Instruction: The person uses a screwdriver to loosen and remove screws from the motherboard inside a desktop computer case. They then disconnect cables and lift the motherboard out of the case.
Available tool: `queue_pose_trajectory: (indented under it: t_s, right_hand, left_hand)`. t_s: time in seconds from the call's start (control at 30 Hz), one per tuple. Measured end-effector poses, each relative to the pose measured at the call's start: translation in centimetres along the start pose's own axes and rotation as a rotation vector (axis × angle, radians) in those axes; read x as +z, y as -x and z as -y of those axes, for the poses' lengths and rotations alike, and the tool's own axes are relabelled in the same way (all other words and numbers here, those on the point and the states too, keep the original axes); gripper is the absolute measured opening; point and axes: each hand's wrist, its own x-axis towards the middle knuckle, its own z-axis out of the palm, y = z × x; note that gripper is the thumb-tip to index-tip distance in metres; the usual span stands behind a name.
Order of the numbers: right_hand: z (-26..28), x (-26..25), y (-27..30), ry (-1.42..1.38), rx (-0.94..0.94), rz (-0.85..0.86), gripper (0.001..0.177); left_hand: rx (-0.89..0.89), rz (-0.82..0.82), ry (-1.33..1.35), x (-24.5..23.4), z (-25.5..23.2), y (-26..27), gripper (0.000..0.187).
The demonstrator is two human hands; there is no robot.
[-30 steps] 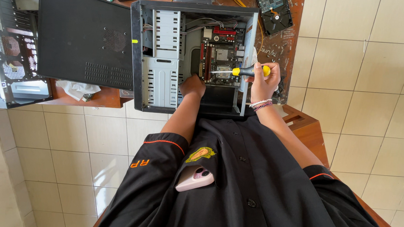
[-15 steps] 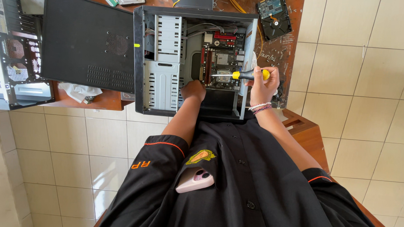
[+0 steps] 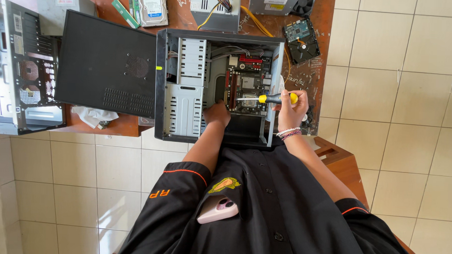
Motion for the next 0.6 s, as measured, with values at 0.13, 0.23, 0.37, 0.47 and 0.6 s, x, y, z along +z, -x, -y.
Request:
queue_pose_trajectory:
  t_s: [0.13,0.23,0.37,0.47,0.6]
  right_hand:
    - [-0.5,-0.1,-0.3,0.018,-0.005,0.001,0.018]
    - [-0.6,-0.3,-0.2,0.039,0.010,0.001,0.019]
    - [-1.0,-0.4,-0.4,0.038,0.007,-0.004,0.019]
    - [-0.6,-0.3,-0.2,0.054,0.018,-0.004,0.018]
    - [-0.2,-0.1,-0.2,0.053,0.014,0.002,0.018]
  left_hand:
    - [0.025,0.018,-0.060,0.7,0.1,-0.7,0.046]
    - [0.026,0.028,-0.077,0.5,0.0,-0.2,0.043]
    - [-0.001,0.036,-0.085,1.5,0.1,-1.1,0.041]
    - [0.029,0.067,-0.085,1.6,0.2,-1.2,0.040]
    - [0.051,0.058,-0.059,0.0,-0.2,0.1,0.042]
